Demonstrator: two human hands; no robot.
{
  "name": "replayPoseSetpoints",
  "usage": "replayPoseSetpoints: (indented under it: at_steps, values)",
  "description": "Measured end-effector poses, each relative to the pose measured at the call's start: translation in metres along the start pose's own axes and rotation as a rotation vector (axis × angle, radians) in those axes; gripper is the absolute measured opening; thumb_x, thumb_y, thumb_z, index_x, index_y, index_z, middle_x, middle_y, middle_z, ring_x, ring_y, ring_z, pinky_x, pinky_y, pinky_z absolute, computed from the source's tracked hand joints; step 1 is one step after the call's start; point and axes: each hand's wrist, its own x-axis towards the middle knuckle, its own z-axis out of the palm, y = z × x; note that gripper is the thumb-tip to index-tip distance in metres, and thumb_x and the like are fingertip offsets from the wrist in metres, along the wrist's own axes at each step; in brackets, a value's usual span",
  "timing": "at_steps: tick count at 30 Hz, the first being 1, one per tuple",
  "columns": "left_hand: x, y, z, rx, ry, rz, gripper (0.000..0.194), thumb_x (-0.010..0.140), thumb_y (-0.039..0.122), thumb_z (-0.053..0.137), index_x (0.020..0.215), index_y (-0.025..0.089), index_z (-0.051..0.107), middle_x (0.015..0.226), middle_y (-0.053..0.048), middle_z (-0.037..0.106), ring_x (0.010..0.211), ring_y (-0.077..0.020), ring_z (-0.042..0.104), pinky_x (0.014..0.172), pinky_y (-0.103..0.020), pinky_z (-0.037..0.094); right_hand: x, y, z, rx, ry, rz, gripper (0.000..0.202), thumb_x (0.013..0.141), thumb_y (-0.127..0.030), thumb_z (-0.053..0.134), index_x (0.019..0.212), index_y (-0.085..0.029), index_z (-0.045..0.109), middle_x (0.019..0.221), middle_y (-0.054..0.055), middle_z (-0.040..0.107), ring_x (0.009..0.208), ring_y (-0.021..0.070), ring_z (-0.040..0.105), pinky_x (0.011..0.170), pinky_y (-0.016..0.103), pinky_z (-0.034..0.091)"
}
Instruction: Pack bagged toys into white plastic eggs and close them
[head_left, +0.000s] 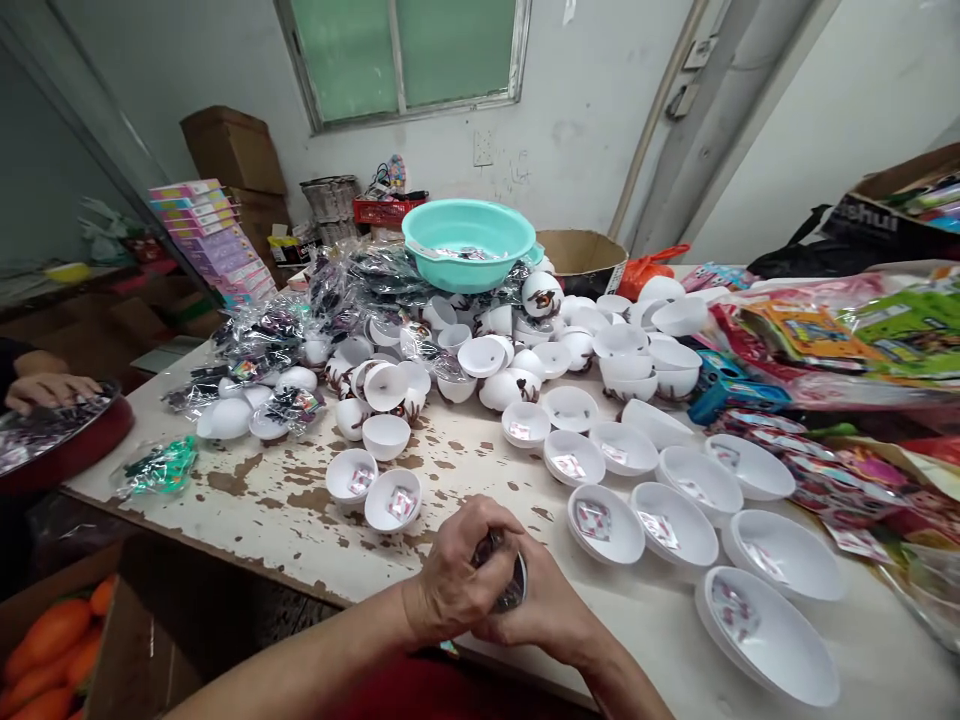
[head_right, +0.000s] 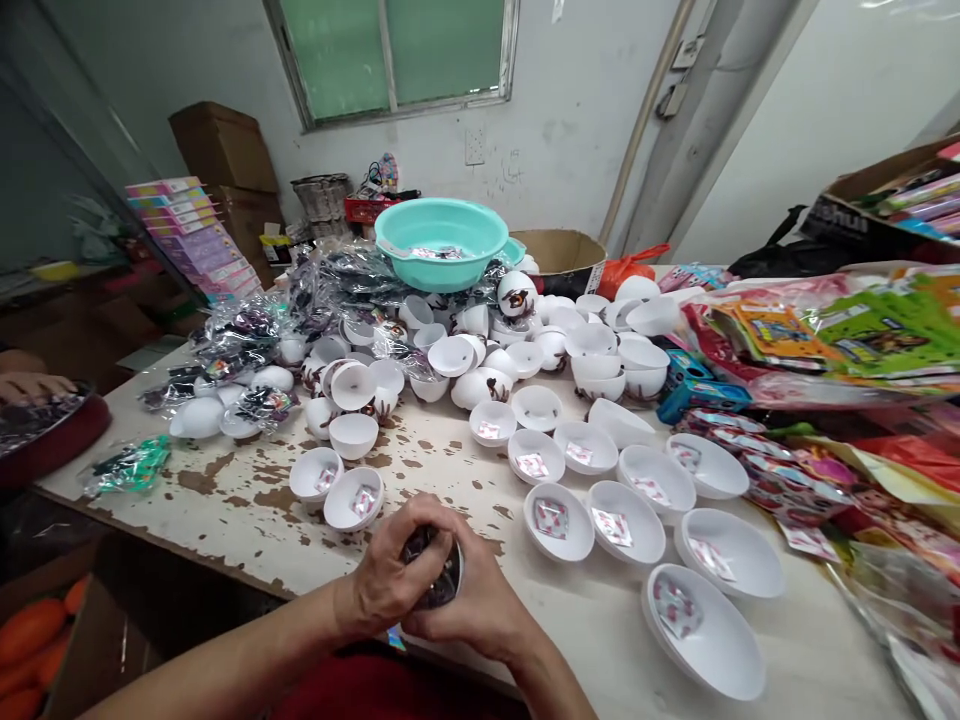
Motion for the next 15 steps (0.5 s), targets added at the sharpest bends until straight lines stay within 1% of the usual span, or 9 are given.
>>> replayPoseSetpoints:
  at_steps: [2, 4, 5, 7, 9, 10, 12, 14, 15]
  values:
    - [0.006, -0.002, -0.003, 0.002, -0.076, 0.168, 0.022, 0.088, 0.011, 0.044, 0.103, 0.019, 0.058, 0.106, -0.01, 0.064, 0.1, -0.0188, 0.062, 0.089, -0.035, 0.052, 0.0, -0.002, 0.0, 0.021, 0.018, 0.025, 0.044, 0.054, -0.009, 0.072, 0.097, -0.019, 0.07, 0.094, 0.001, 0.069, 0.089, 0.0278, 0.065, 0.077, 0.036, 0.054]
    - [0.012, -0.004, -0.001, 0.005, -0.19, 0.254, 0.024, 0.091, 0.012, 0.041, 0.106, 0.019, 0.057, 0.112, -0.011, 0.065, 0.108, -0.02, 0.061, 0.099, -0.04, 0.048, 0.002, 0.003, -0.001, -0.002, 0.064, 0.038, 0.032, 0.055, -0.011, 0.071, 0.085, -0.02, 0.072, 0.086, 0.002, 0.069, 0.085, 0.028, 0.065, 0.075, 0.037, 0.054]
    - [0.016, -0.005, 0.0, 0.006, -0.265, 0.262, 0.024, 0.092, 0.013, 0.04, 0.108, 0.02, 0.057, 0.112, -0.01, 0.066, 0.108, -0.0196, 0.062, 0.101, -0.04, 0.046, 0.004, 0.008, -0.002, -0.026, 0.107, 0.034, 0.029, 0.053, -0.013, 0.072, 0.081, -0.02, 0.073, 0.084, 0.003, 0.07, 0.084, 0.0287, 0.065, 0.075, 0.038, 0.054]
    - [0.023, -0.008, 0.002, 0.012, -0.413, 0.239, 0.026, 0.095, 0.025, 0.045, 0.117, 0.02, 0.055, 0.117, -0.011, 0.066, 0.111, -0.021, 0.061, 0.102, -0.041, 0.046, 0.005, 0.02, -0.005, -0.045, 0.223, 0.026, 0.034, 0.049, -0.016, 0.076, 0.082, -0.022, 0.073, 0.086, 0.004, 0.071, 0.086, 0.0308, 0.065, 0.078, 0.041, 0.054]
    - [0.033, -0.014, -0.006, 0.06, -0.498, 0.164, 0.045, 0.093, 0.042, 0.053, 0.132, 0.021, 0.048, 0.131, -0.013, 0.059, 0.118, -0.0244, 0.058, 0.1, -0.042, 0.049, 0.004, 0.031, -0.01, 0.007, 0.324, 0.052, 0.043, 0.047, -0.02, 0.078, 0.09, -0.022, 0.072, 0.086, 0.005, 0.071, 0.085, 0.0312, 0.064, 0.077, 0.041, 0.053]
    - [0.041, -0.019, -0.015, 0.122, -0.47, 0.112, 0.054, 0.091, 0.048, 0.055, 0.137, 0.022, 0.044, 0.135, -0.013, 0.057, 0.121, -0.0259, 0.056, 0.1, -0.043, 0.049, 0.001, 0.035, -0.013, 0.055, 0.353, 0.083, 0.047, 0.047, -0.023, 0.079, 0.093, -0.021, 0.07, 0.086, 0.004, 0.071, 0.083, 0.0308, 0.064, 0.075, 0.04, 0.053]
    - [0.061, -0.034, -0.044, 0.376, -0.266, -0.022, 0.057, 0.091, 0.048, 0.057, 0.14, 0.023, 0.041, 0.134, -0.014, 0.056, 0.121, -0.0277, 0.055, 0.098, -0.045, 0.05, -0.007, 0.039, -0.018, 0.169, 0.383, 0.156, 0.053, 0.051, -0.029, 0.081, 0.1, -0.02, 0.067, 0.087, 0.005, 0.071, 0.084, 0.0303, 0.065, 0.073, 0.038, 0.052]
    - [0.086, -0.054, -0.081, 0.806, 0.008, -0.172, 0.053, 0.09, 0.042, 0.061, 0.136, 0.02, 0.045, 0.128, -0.017, 0.056, 0.12, -0.032, 0.053, 0.099, -0.049, 0.048, -0.017, 0.04, -0.022, 0.25, 0.426, 0.202, 0.057, 0.051, -0.033, 0.083, 0.104, -0.02, 0.065, 0.091, 0.006, 0.072, 0.088, 0.0314, 0.065, 0.076, 0.038, 0.051]
    - [0.099, -0.065, -0.1, 1.032, 0.073, -0.277, 0.056, 0.087, 0.04, 0.065, 0.134, 0.017, 0.047, 0.129, -0.02, 0.053, 0.121, -0.0359, 0.051, 0.098, -0.051, 0.047, -0.021, 0.039, -0.023, 0.271, 0.447, 0.216, 0.061, 0.05, -0.035, 0.083, 0.106, -0.02, 0.064, 0.094, 0.006, 0.072, 0.091, 0.0323, 0.065, 0.079, 0.04, 0.051]
